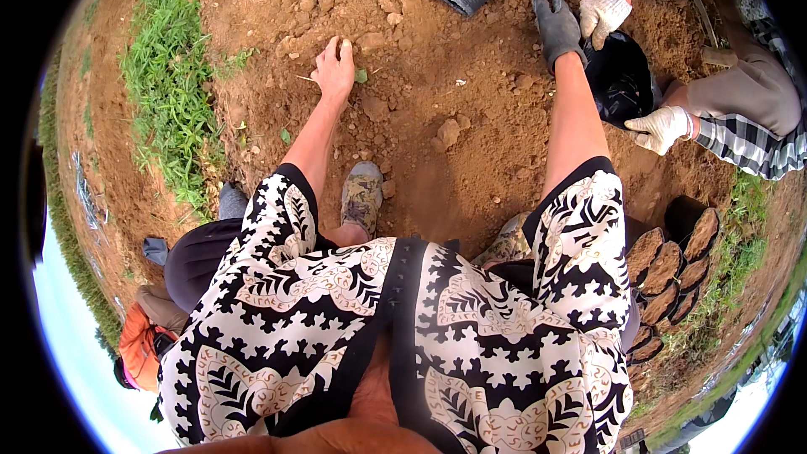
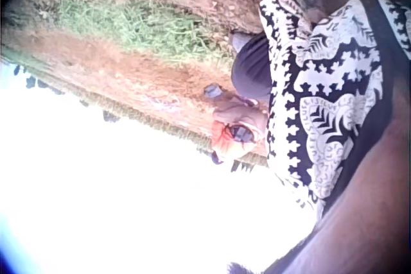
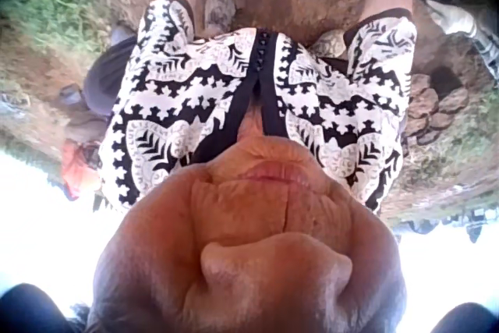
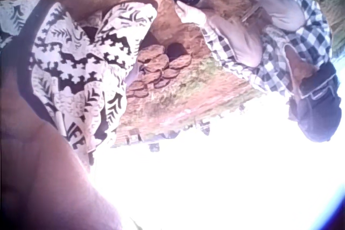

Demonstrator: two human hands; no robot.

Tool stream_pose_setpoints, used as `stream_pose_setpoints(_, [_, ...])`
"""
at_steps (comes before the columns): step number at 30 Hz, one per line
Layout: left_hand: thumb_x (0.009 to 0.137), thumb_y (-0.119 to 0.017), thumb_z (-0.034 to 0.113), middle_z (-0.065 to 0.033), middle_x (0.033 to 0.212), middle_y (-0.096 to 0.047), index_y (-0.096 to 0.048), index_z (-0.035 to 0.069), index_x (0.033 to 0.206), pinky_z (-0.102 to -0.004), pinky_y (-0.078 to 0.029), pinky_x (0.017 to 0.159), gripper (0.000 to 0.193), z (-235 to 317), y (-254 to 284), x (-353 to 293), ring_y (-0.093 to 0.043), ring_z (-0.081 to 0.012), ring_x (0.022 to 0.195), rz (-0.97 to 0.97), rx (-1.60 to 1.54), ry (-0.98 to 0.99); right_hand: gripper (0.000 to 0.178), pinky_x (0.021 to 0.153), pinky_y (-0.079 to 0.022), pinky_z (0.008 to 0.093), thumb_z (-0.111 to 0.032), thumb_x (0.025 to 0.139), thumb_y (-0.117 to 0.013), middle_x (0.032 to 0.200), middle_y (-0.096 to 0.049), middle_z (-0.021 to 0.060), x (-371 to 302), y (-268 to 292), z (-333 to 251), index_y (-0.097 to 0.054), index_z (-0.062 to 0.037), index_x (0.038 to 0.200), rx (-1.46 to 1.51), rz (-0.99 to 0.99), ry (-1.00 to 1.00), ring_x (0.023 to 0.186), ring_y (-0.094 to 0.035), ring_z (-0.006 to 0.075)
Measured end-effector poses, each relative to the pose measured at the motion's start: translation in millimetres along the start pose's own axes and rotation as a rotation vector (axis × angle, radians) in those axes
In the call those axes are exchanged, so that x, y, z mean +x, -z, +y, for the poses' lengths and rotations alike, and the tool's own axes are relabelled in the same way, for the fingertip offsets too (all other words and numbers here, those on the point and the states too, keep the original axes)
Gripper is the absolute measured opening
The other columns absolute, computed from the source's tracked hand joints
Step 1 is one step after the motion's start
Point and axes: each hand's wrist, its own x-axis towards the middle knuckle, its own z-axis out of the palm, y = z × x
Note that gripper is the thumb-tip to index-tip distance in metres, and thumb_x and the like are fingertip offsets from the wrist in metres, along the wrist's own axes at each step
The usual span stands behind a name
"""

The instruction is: The person scoops soil from the ground and fills black plastic bags, then places the filled bags in a row. They work alongside another person who is also filling bags.

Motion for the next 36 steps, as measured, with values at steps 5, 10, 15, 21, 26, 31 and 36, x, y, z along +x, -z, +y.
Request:
stream_pose_setpoints(5, [0.088,-0.047,0.057,-0.0149,0.136,-0.044,-0.056,0.017,0.128,-0.0431,-0.024,0.107,0.057,18.8,11.7,0.5,-0.039,-0.0317,0.127,-0.142,-0.119,0.095,0.085,0.093,-0.042,0.033,-0.062,0.078,-0.061,0.119,-0.06,0.0156,5.8,-60.6,-1.9,-0.05,0.002,0.132,0.192,-0.227,-0.22,0.105,-0.058,0.0234])
stream_pose_setpoints(10, [0.088,-0.056,0.05,-0.0108,0.137,-0.047,-0.054,0.011,0.13,-0.04,-0.03,0.106,0.057,26.3,5.8,-12.3,-0.04,-0.025,0.128,-0.294,-0.651,0.272,0.093,0.094,-0.041,0.0303,-0.064,0.074,-0.064,0.123,-0.056,0.0181,-12.8,-93.5,-22.2,-0.047,0.0085,0.129,0.372,-0.551,-0.26,0.109,-0.054,0.0239])
stream_pose_setpoints(15, [0.085,-0.062,0.052,-0.008,0.142,-0.043,-0.05,0.011,0.134,-0.0433,-0.025,0.109,0.065,48.3,-1.0,-34.3,-0.038,-0.0241,0.13,-0.364,-0.894,0.45,0.078,0.098,-0.037,0.0317,-0.055,0.081,-0.063,0.132,-0.051,0.0119,-60.4,-132.1,-18.1,-0.046,-0.0002,0.134,0.559,-0.507,-0.369,0.115,-0.05,0.0209])
stream_pose_setpoints(21, [0.08,-0.065,0.053,-0.0097,0.139,-0.043,-0.047,0.014,0.135,-0.0522,-0.03,0.105,0.07,45.7,-11.9,-67.3,-0.04,-0.0282,0.127,-0.553,-1.207,0.621,0.065,0.091,-0.045,0.0321,-0.048,0.085,-0.062,0.123,-0.059,0.0099,-142.5,-121.2,-51.7,-0.054,0.0008,0.126,0.985,-0.541,-0.465,0.107,-0.056,0.0196])
stream_pose_setpoints(26, [0.075,-0.074,0.046,-0.0107,0.14,-0.041,-0.046,0.014,0.132,-0.0556,-0.028,0.104,0.071,55.3,-26.4,-90.7,-0.039,-0.0286,0.128,-0.621,-1.219,0.548,0.043,0.086,-0.049,0.0297,-0.032,0.092,-0.058,0.12,-0.061,0.0068,-164.0,-102.8,-28.0,-0.057,-0.0042,0.125,1.268,-0.493,-0.527,0.102,-0.06,0.0165])
stream_pose_setpoints(31, [0.068,-0.081,0.041,-0.0122,0.144,-0.036,-0.041,0.01,0.135,-0.0603,-0.014,0.107,0.084,83.1,-47.1,-109.8,-0.031,-0.029,0.134,-0.571,-1.173,0.536,0.041,0.088,-0.049,0.0299,-0.029,0.093,-0.057,0.117,-0.061,0.0073,-173.8,-52.8,-30.3,-0.056,-0.0014,0.124,1.311,-0.378,-0.339,0.104,-0.06,0.0175])
stream_pose_setpoints(36, [0.079,-0.075,0.024,-0.0045,0.104,-0.062,-0.055,0.008,0.112,-0.0379,-0.046,0.088,0.042,198.6,-7.9,-157.0,-0.058,-0.0157,0.099,-0.696,-1.232,0.316,0.04,0.089,-0.05,0.0329,-0.027,0.096,-0.051,0.117,-0.061,0.0099,-175.6,27.9,-38.1,-0.053,0.0007,0.124,1.486,-0.218,-0.113,0.104,-0.061,0.0188])
